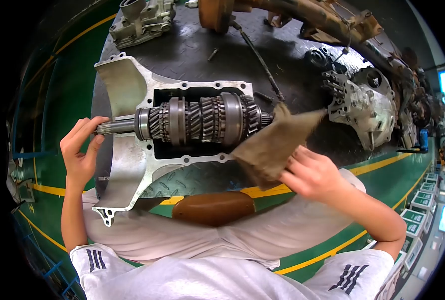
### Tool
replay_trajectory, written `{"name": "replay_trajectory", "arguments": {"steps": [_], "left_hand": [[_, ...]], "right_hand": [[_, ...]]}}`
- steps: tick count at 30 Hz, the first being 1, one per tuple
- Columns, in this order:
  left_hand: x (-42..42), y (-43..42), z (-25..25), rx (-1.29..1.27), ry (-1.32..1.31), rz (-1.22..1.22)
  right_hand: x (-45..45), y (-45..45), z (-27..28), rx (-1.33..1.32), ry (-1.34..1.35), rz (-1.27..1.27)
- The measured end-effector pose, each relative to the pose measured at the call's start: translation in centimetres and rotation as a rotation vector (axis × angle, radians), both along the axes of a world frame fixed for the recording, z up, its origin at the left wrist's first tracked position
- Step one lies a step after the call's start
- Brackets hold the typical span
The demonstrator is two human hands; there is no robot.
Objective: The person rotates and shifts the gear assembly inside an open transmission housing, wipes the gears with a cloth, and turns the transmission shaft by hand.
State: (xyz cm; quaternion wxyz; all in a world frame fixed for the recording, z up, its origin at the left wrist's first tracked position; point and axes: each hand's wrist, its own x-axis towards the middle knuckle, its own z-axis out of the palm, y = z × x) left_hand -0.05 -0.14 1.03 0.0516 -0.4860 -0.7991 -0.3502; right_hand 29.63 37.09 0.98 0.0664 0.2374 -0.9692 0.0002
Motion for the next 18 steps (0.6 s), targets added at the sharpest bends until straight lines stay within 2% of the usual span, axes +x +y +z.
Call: {"name": "replay_trajectory", "arguments": {"steps": [3, 6, 9, 10, 13, 14, 17, 18], "left_hand": [[0.0, 0.1, -0.2, 0.037, 0.005, -0.012], [-0.1, -0.1, -0.2, 0.007, -0.02, -0.002], [-0.1, 0.1, -0.2, 0.029, -0.058, -0.015], [-0.4, -0.2, -0.4, 0.007, -0.058, -0.022], [-0.5, -0.3, -0.7, 0.027, -0.067, -0.015], [-0.6, -0.5, -0.5, 0.005, -0.083, -0.017], [-0.2, -0.2, -0.6, 0.066, -0.106, 0.007], [-0.1, -0.2, -0.6, 0.05, -0.094, 0.008]], "right_hand": [[2.9, 4.6, -1.2, 0.108, -0.153, -0.198], [3.6, 5.8, -0.2, -0.008, -0.217, -0.425], [1.8, 4.7, 2.3, 0.005, -0.183, -0.401], [2.5, 5.6, 2.4, -0.08, -0.41, -0.475], [1.2, 3.8, 5.2, -0.046, -0.533, -0.531], [-0.5, 2.7, 7.0, 0.081, -0.613, -0.612], [-4.1, 1.5, 6.5, -0.016, -0.108, -0.48], [-4.9, 2.0, 5.5, -0.031, -0.106, -0.481]]}}
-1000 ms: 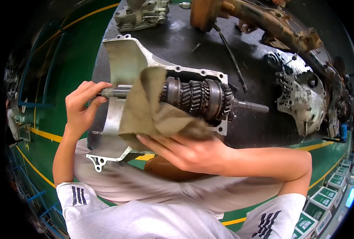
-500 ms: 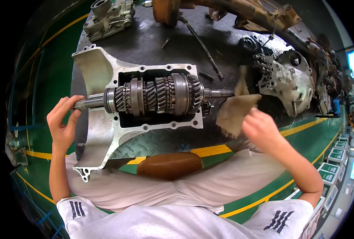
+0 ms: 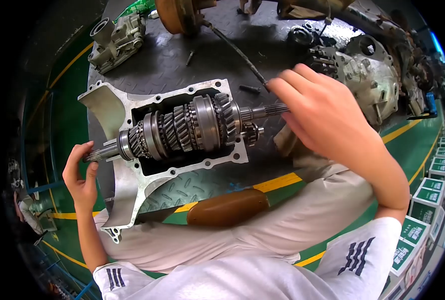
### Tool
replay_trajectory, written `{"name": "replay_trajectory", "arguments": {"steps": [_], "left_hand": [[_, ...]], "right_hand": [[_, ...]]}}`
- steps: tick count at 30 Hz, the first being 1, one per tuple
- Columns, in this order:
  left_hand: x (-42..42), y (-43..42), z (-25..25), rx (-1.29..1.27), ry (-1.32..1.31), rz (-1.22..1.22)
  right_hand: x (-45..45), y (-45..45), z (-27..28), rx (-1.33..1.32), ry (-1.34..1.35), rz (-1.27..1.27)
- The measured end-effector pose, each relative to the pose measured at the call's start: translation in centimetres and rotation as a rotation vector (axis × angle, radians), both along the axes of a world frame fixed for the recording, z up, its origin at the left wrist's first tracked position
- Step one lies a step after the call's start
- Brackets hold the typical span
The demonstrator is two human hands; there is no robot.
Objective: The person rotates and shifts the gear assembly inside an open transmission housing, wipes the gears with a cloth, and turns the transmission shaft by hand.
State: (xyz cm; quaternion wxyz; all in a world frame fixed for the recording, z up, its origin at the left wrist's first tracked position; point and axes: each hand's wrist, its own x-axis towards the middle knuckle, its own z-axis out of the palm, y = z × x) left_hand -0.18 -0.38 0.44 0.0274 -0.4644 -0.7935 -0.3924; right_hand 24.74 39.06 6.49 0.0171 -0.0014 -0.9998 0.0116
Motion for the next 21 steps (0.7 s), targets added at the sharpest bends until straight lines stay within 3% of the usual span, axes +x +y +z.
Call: {"name": "replay_trajectory", "arguments": {"steps": [2, 6, 9, 13, 16, 17, 20, 21], "left_hand": [[-0.2, 0.0, 0.0, -0.024, 0.056, -0.028], [-0.6, 0.6, -0.3, -0.049, 0.102, -0.08], [-1.1, 1.2, -0.7, -0.055, 0.084, -0.11], [-1.3, 0.4, -1.7, -0.042, 0.009, -0.068], [-1.2, -0.3, -2.0, -0.039, -0.089, -0.048], [-1.0, -0.3, -2.0, -0.04, -0.108, -0.026], [-1.1, -0.3, -1.8, -0.045, -0.129, -0.046], [-1.1, -0.3, -1.7, -0.057, -0.138, -0.052]], "right_hand": [[-1.5, 1.5, -2.9, -0.097, -0.029, 0.152], [-4.6, 4.2, -4.4, -0.599, -0.59, -0.015], [-5.5, 5.8, -6.0, -0.713, -0.84, -0.001], [-4.8, 7.7, -6.1, -0.808, -0.848, 0.03], [-3.3, 8.4, -3.4, -0.461, -0.872, -0.08], [-2.9, 8.2, -2.9, -0.461, -0.877, -0.091], [-1.2, 8.2, -3.2, -0.44, -0.425, 0.146], [-1.1, 8.0, -3.9, -0.439, -0.429, 0.137]]}}
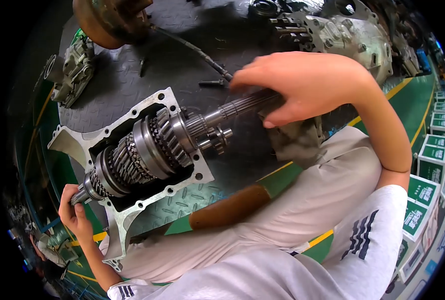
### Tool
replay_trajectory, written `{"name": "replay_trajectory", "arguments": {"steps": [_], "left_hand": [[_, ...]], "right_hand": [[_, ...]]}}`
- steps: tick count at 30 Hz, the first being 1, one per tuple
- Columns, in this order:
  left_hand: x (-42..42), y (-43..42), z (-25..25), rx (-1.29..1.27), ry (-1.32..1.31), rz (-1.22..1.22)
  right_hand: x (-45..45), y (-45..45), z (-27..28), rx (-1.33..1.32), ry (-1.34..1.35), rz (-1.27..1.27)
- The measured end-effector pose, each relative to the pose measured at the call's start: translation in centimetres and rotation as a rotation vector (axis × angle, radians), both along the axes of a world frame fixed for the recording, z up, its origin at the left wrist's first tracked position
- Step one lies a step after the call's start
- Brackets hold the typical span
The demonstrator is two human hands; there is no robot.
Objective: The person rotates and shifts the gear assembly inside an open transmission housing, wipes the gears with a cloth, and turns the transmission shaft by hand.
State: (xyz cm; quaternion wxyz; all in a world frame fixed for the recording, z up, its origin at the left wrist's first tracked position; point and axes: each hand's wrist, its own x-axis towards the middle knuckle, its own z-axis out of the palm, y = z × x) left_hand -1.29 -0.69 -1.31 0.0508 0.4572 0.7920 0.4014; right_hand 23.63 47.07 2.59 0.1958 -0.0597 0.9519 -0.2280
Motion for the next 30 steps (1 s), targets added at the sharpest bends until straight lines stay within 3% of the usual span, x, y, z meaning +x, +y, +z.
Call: {"name": "replay_trajectory", "arguments": {"steps": [2, 4, 6, 8, 10, 14, 18, 21, 25, 27, 28, 30], "left_hand": [[0.1, 0.0, -0.1, 0.004, 0.006, -0.009], [0.3, -0.2, -0.1, 0.006, 0.002, 0.028], [0.6, -0.2, -0.3, 0.021, -0.002, 0.046], [0.7, -0.2, -0.3, 0.04, -0.001, 0.064], [0.9, -0.3, -0.2, 0.034, -0.037, 0.091], [0.9, 0.1, 0.1, 0.012, 0.002, 0.073], [0.8, 0.0, 0.0, 0.023, 0.021, 0.085], [0.7, -0.1, 0.0, 0.012, 0.038, 0.065], [0.7, -0.1, 0.1, 0.001, 0.03, 0.081], [0.9, 0.0, 0.2, -0.004, 0.03, 0.091], [1.0, 0.0, 0.2, -0.007, 0.03, 0.099], [1.1, 0.0, 0.3, -0.007, 0.033, 0.109]], "right_hand": [[-0.8, -0.6, -0.8, -0.2, 0.14, 0.054], [-1.5, -1.6, -0.3, -0.294, 0.056, 0.0], [-2.2, -2.4, 0.6, -0.239, -0.327, -0.107], [-1.8, -3.1, 0.1, -0.205, -0.241, -0.081], [-1.7, -4.2, -0.8, 0.002, -0.05, -0.103], [0.0, -7.0, -5.2, 0.241, 0.488, -0.276], [-0.3, -7.0, -6.5, 0.317, 0.631, -0.28], [-0.5, -7.0, -7.1, 0.454, 0.56, -0.326], [-1.6, -6.2, -4.3, 0.375, 0.311, -0.257], [-2.9, -5.9, -2.5, 0.206, -0.086, -0.281], [-3.5, -5.7, -1.7, 0.204, -0.086, -0.281], [-4.8, -5.0, -0.5, 0.02, -0.375, -0.18]]}}
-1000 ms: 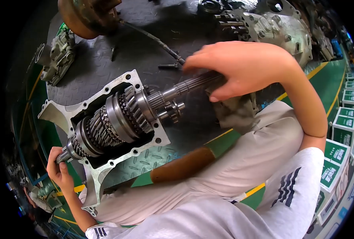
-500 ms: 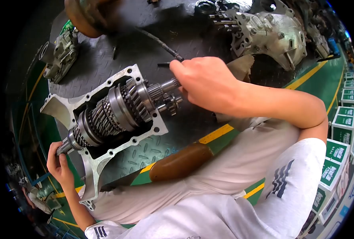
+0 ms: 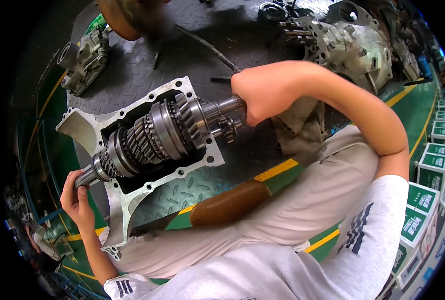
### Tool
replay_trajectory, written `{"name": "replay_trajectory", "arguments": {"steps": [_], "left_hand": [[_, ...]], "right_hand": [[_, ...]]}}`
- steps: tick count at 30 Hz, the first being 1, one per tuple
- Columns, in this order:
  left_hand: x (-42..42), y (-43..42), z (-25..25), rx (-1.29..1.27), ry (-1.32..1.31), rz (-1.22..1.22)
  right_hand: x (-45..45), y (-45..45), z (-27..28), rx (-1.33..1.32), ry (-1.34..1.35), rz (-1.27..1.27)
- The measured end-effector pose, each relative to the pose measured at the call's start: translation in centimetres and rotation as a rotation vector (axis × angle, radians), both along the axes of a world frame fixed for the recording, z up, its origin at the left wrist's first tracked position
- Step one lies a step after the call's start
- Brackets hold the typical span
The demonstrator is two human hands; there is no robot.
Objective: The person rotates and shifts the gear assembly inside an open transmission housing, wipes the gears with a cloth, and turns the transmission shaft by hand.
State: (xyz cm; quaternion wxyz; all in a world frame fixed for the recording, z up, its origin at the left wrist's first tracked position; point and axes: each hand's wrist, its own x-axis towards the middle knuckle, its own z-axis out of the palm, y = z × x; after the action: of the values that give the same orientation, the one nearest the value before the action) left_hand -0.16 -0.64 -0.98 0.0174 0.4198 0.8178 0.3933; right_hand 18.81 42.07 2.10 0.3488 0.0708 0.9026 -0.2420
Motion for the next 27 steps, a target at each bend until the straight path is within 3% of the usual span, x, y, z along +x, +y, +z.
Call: {"name": "replay_trajectory", "arguments": {"steps": [2, 4, 6, 8, 12, 15, 23, 25, 27], "left_hand": [[0.1, 0.0, -0.1, 0.008, -0.003, 0.008], [-0.5, -0.9, -0.4, -0.007, -0.006, -0.023], [-0.7, -1.2, -0.3, -0.022, -0.008, -0.053], [-0.5, -0.7, -0.1, 0.006, -0.041, -0.067], [-0.2, -0.3, -0.1, 0.033, -0.05, -0.002], [0.0, -0.5, 0.1, 0.007, -0.084, 0.001], [-0.2, -0.4, 0.0, 0.036, -0.089, -0.011], [-0.1, -0.3, -0.3, 0.044, -0.078, -0.005], [0.0, -0.3, -0.5, 0.057, -0.071, -0.001]], "right_hand": [[-1.1, 1.1, -0.2, -0.099, -0.096, 0.02], [-1.6, 2.0, -1.2, -0.283, -0.381, -0.062], [-1.5, 1.8, -0.9, -0.287, -0.436, -0.078], [-0.2, 0.8, -0.4, -0.12, -0.052, -0.008], [2.5, -0.9, -2.4, 0.222, 0.418, -0.034], [3.4, -1.5, -3.6, 0.4, 0.59, -0.006], [3.7, -1.8, -3.6, 0.348, 0.639, -0.024], [4.3, -1.8, -5.2, 0.361, 1.1, 0.056], [4.2, -2.0, -6.4, 0.438, 1.206, 0.121]]}}
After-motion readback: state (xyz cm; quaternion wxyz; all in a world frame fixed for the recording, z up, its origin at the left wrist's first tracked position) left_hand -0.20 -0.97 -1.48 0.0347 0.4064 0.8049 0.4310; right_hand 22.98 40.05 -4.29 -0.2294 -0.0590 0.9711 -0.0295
